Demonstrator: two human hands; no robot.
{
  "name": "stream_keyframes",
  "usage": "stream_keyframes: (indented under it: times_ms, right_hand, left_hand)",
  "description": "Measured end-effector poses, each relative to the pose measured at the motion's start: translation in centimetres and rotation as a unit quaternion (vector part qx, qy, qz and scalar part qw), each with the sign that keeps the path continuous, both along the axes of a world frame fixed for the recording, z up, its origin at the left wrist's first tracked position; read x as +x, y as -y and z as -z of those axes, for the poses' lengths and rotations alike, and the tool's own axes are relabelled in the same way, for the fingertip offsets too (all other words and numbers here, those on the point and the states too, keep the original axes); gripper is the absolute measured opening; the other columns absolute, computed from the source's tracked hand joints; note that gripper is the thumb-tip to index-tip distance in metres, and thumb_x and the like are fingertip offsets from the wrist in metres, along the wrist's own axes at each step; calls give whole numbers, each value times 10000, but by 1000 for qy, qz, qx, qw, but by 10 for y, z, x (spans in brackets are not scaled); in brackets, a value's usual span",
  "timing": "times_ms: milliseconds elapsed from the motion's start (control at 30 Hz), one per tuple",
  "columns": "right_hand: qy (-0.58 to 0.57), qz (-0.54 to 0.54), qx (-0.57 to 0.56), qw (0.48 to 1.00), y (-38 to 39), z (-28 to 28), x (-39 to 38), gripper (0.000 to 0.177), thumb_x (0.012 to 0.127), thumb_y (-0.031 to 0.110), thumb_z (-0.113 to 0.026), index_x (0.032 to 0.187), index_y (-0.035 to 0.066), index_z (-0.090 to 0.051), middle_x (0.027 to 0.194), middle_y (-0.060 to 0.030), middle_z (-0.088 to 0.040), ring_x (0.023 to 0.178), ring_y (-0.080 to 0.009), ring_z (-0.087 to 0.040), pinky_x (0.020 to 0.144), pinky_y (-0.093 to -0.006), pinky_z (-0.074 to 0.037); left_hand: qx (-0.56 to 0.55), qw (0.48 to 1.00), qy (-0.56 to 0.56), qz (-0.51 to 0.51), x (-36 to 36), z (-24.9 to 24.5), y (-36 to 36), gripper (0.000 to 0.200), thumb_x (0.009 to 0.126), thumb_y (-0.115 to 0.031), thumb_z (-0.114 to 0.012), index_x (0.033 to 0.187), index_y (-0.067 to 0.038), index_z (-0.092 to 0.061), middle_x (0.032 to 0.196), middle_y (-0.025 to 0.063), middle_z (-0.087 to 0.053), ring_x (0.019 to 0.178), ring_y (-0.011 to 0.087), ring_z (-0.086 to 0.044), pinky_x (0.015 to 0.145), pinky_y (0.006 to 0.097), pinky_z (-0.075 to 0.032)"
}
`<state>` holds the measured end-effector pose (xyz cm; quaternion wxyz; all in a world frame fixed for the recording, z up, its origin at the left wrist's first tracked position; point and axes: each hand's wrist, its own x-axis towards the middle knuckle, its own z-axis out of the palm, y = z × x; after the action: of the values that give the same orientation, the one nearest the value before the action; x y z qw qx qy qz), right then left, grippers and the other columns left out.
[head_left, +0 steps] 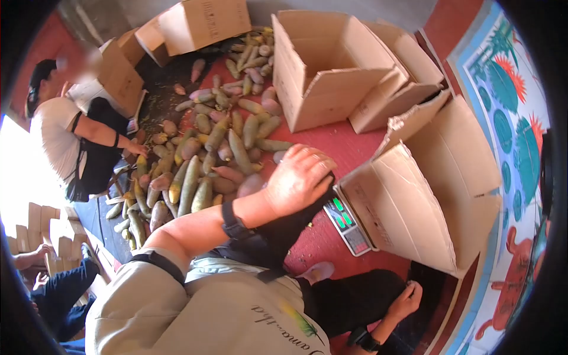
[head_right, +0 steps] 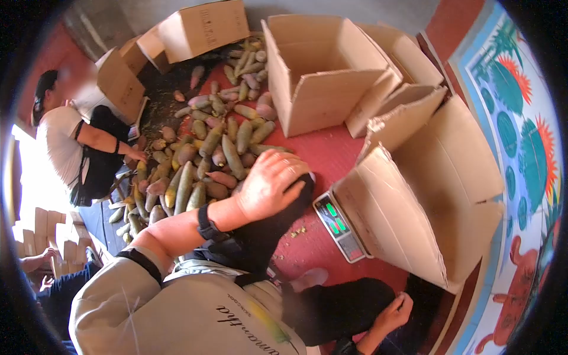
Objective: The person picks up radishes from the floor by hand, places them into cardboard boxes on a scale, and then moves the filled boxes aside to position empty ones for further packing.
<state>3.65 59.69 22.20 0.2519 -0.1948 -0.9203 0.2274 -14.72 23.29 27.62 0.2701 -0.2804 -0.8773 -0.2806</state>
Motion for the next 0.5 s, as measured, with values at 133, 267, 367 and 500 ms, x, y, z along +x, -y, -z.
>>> stream_keyframes:
  times_ms: [133,267,367,500]
  right_hand:
    - [-3,5,7,1000,4,-3,-2,131,840,49,-465,833,-38,-564,793,-142,-578,726,-259,-570,687,-327,-457]
    - [-13,-6,2,1000,7,-6,-2,123,833,37,-463,831,-32,-565,793,-138,-580,724,-253,-574,682,-321,-460]
    - [-18,-8,23,1000,4,-5,-2,137,845,56,-457,821,-33,-558,770,-112,-584,700,-201,-565,672,-294,-455]
    - [-19,-7,19,1000,7,-7,-2,135,842,53,-455,817,-32,-557,769,-112,-587,698,-200,-567,669,-294,-457]
  left_hand:
    - [-14,1000,6,-6,-1,-1,1,293,666,-87,-629,948,-35,-567,915,100,-580,911,267,-546,828,389,-403]
    - [-14,1000,0,-2,-1,0,2,299,667,-72,-627,957,-38,-563,925,92,-589,923,261,-550,836,381,-401]
    - [-19,1000,0,-8,-1,-1,2,294,673,-73,-624,959,-37,-562,931,91,-590,923,262,-549,838,380,-399]
    - [-20,1000,1,-9,0,-2,2,290,678,-74,-620,961,-36,-563,944,92,-592,924,261,-548,840,379,-397]
